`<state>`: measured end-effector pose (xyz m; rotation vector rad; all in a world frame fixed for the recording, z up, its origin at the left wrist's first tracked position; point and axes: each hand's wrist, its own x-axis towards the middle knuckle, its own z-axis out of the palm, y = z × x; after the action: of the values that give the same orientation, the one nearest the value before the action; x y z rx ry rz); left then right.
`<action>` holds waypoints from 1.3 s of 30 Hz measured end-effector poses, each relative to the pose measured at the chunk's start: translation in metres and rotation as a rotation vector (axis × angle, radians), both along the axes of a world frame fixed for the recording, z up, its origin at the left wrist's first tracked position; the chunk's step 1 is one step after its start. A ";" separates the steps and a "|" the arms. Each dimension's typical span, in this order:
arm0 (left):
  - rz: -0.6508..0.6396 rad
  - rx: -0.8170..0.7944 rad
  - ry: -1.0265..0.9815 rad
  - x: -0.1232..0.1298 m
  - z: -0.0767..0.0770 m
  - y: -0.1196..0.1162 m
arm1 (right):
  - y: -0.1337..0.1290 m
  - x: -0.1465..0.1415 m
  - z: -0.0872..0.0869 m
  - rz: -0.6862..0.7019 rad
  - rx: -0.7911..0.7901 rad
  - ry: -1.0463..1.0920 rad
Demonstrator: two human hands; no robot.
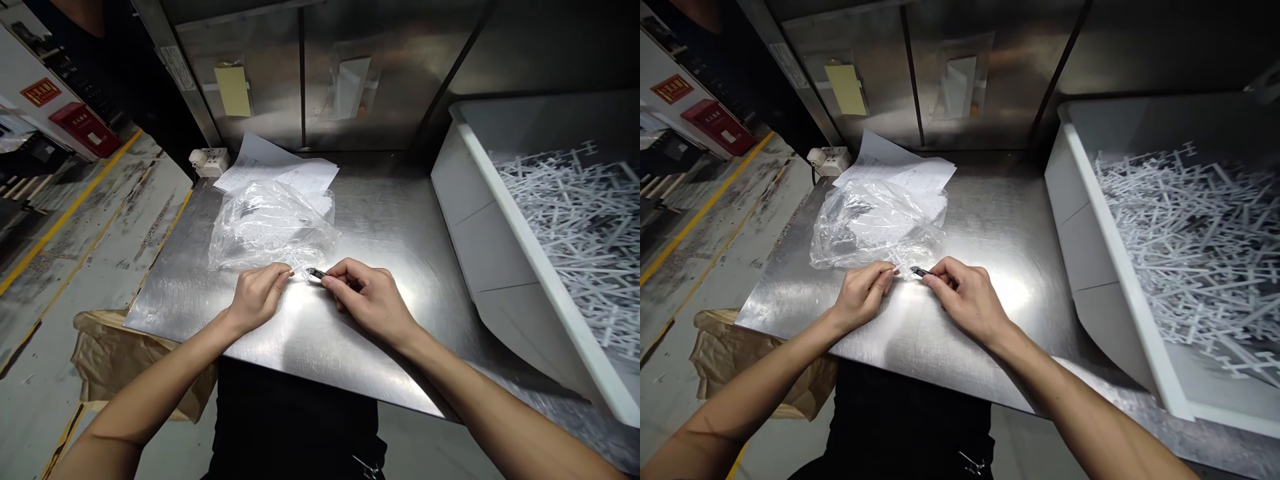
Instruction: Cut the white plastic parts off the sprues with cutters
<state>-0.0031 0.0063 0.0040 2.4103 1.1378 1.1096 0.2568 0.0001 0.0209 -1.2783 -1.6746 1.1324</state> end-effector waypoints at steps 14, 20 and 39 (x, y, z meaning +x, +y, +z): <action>0.041 0.046 0.037 0.000 0.001 -0.001 | -0.001 0.003 0.008 0.041 0.020 0.104; 0.036 0.058 0.044 0.001 0.000 -0.001 | 0.000 0.004 0.008 0.081 0.005 0.084; 0.029 0.136 0.109 0.000 -0.003 0.000 | -0.001 0.004 0.007 0.063 -0.023 0.049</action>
<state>-0.0032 0.0060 0.0013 2.5951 1.1690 1.1094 0.2612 -0.0011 0.0277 -1.2100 -1.6802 1.2141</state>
